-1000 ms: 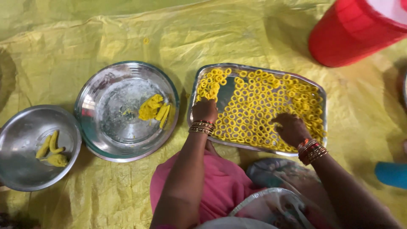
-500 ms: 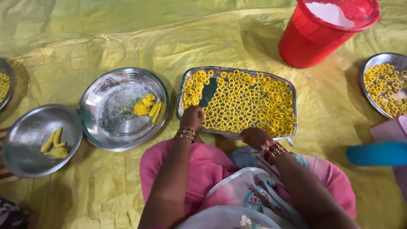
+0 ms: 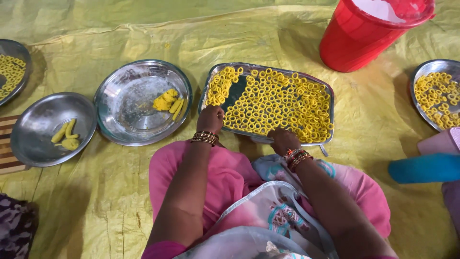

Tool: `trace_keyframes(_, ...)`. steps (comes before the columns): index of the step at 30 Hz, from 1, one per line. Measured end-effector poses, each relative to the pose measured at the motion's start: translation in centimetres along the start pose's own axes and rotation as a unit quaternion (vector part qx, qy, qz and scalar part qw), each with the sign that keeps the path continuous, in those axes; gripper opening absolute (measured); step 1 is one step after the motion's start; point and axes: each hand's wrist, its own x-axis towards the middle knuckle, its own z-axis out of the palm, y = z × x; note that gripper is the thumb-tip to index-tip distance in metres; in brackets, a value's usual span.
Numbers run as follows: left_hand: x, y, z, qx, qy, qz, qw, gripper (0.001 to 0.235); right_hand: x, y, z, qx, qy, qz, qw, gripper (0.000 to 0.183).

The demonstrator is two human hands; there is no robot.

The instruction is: The person arranges yellow dough rings on a metal tray, then cleans a round board with a spoon and their hands, and finally picks up a piece of dough.

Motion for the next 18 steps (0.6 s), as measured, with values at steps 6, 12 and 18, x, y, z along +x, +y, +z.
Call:
trace_keyframes(6, -0.1, 0.4, 0.4, 0.013, -0.03, -0.011, 0.999, 0.002, 0.8, -0.9, 0.6, -0.021, -0.002, -0.031, 0.999, 0.036)
trace_keyframes(12, 0.7, 0.0, 1.4, -0.014, -0.03, -0.005, 0.999, 0.005, 2.1, -2.1, 2.8, -0.113, 0.028, -0.06, 0.991, 0.017)
trace_keyframes(18, 2.2, -0.9, 2.2, 0.023, -0.039, -0.015, 0.999, 0.005, 3.0, -1.8, 3.3, -0.119, 0.035, -0.074, 0.989, 0.014)
